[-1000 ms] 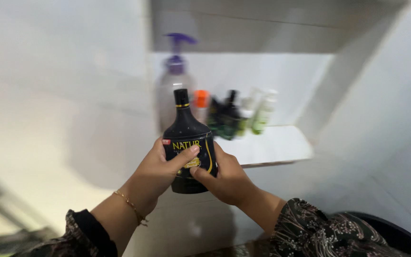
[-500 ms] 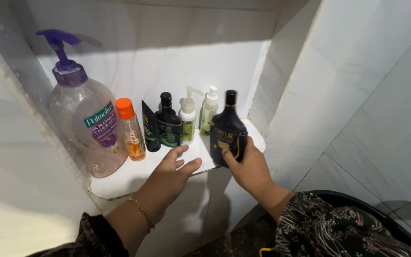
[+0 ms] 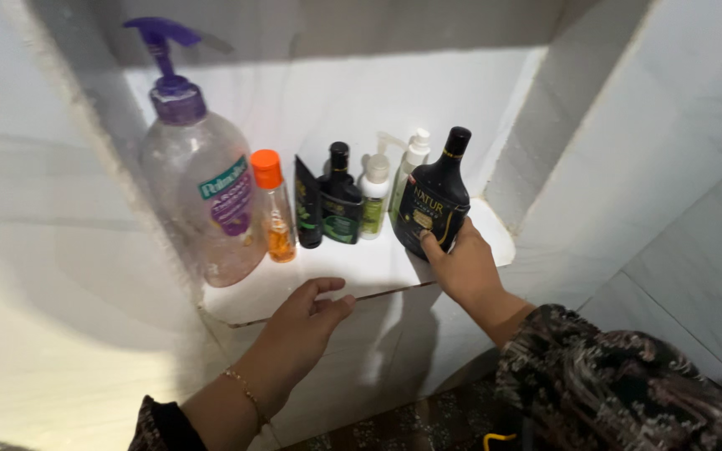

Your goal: The person rinses a wall shelf with water from a hose, then wipes it dry. They transfer various toiletries from a black rolling cart onto the shelf, including a toothbrush, toothpaste, liquid soap, a small orange bottle, a dark bottle, a pump bottle, a pink bottle, a yellow brush, and a pink cloth. The items are arranged on the shelf.

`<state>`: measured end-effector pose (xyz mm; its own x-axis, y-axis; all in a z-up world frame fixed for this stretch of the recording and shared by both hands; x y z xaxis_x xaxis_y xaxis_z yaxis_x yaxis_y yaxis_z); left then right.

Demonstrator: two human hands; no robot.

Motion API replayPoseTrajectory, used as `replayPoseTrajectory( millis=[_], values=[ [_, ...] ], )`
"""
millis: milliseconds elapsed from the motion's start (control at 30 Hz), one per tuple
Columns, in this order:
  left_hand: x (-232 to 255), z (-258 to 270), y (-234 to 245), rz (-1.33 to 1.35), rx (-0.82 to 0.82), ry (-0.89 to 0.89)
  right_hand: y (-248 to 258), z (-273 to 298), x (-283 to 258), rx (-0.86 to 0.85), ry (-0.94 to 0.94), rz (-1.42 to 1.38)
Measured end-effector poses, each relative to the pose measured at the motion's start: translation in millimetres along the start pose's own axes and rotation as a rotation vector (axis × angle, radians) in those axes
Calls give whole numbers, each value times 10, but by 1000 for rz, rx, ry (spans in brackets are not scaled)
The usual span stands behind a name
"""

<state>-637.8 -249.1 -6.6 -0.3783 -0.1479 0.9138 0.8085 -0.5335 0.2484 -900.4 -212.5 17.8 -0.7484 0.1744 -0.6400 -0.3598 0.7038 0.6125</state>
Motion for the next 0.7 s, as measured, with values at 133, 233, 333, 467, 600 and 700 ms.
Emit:
replayPoseTrajectory(
  millis=[133,233,333,467,600,700],
  values=[
    [-51,117,133,28,-4,-10,-98,15,-77,-75,-21,-30],
    [-70,183,249,37,21,2,-142,63,-221,-95,8,4],
    [-52,209,371,65,50,-69,-171,40,-360,-132,29,91],
    [-47,248,496,77,82,-116,-192,-30,-430,-216,-95,78],
    [-96,341,574,64,116,-85,-235,-86,-438,-256,-190,-45],
    [-152,403,629,122,119,-73,-295,-85,-391,-237,-224,-148]
  ],
)
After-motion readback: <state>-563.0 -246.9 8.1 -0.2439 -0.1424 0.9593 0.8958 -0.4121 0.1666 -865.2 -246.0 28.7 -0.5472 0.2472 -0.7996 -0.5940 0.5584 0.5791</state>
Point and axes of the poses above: each hand's wrist, its own z-axis away from the middle knuckle, its own y-axis out of the back of the hand, x = y × z, the point moved 5 cm from there along -z, towards the middle knuckle, and after that the axes turned 1 degree about x, right-handed, at the moved point
